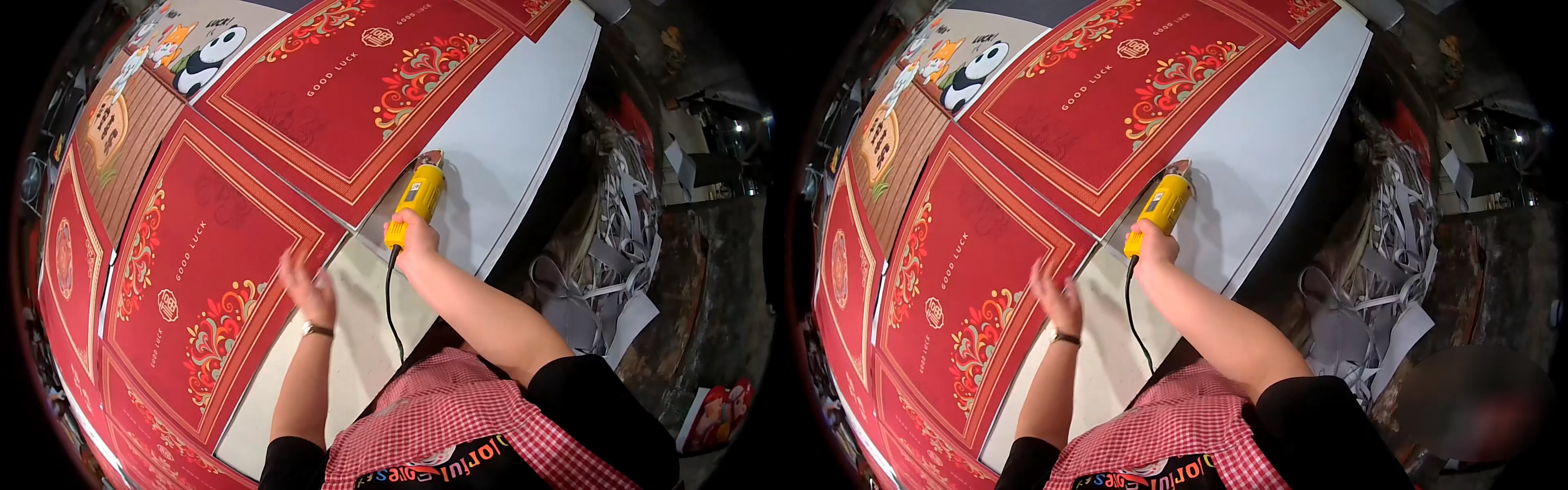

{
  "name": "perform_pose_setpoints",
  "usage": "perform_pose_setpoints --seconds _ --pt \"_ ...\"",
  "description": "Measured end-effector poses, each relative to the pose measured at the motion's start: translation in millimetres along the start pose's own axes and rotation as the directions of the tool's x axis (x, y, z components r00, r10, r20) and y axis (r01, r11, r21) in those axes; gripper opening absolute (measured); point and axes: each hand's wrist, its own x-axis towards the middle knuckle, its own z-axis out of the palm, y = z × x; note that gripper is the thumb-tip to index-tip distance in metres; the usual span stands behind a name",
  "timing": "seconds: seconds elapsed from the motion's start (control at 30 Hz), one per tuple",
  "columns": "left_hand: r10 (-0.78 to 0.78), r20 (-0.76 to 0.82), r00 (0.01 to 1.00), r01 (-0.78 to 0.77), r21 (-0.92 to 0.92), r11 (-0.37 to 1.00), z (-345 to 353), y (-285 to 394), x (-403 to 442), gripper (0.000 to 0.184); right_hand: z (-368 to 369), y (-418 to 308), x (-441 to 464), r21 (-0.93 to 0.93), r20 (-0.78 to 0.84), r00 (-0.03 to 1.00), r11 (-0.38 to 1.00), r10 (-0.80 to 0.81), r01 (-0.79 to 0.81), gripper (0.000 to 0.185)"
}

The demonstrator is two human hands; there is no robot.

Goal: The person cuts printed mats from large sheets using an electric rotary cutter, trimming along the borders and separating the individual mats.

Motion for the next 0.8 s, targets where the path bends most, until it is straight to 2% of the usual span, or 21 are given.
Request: perform_pose_setpoints --seconds 0.07,0.13,0.2,0.23,0.3,0.5,0.57,0.8 --pt "0.125 0.093 0.988 -0.112 -0.139 0.984 32 50 19 0.060 4 -11 10 -0.008 0.006 1.000 1.000 -0.003 0.003 0.031" --pt "0.147 0.176 0.973 -0.130 -0.106 0.986 76 78 22 0.072 6 -21 23 0.001 0.021 1.000 1.000 -0.017 0.017 0.029" --pt "-0.164 0.325 0.931 0.087 0.238 0.967 110 103 16 0.079 6 -33 40 0.007 0.030 1.000 1.000 0.005 -0.005 0.034" --pt "-0.163 0.319 0.934 0.087 0.239 0.967 120 108 17 0.079 7 -41 49 0.014 0.031 0.999 1.000 0.024 -0.025 0.040" --pt "-0.463 0.274 0.843 0.320 0.438 0.840 134 118 14 0.085 9 -57 62 -0.005 0.043 0.999 1.000 0.014 -0.014 0.039" --pt "-0.452 0.113 0.885 0.298 0.609 0.735 143 136 14 0.084 9 -108 94 -0.014 0.088 0.995 0.999 0.038 -0.036 0.037" --pt "-0.450 0.093 0.888 0.301 0.622 0.723 146 138 15 0.082 16 -127 99 0.016 0.064 0.997 0.999 0.032 -0.033 0.028" --pt "-0.385 0.010 0.923 0.312 0.568 0.762 150 134 11 0.077 23 -171 136 -0.023 0.074 0.997 0.999 0.026 -0.024 0.031"
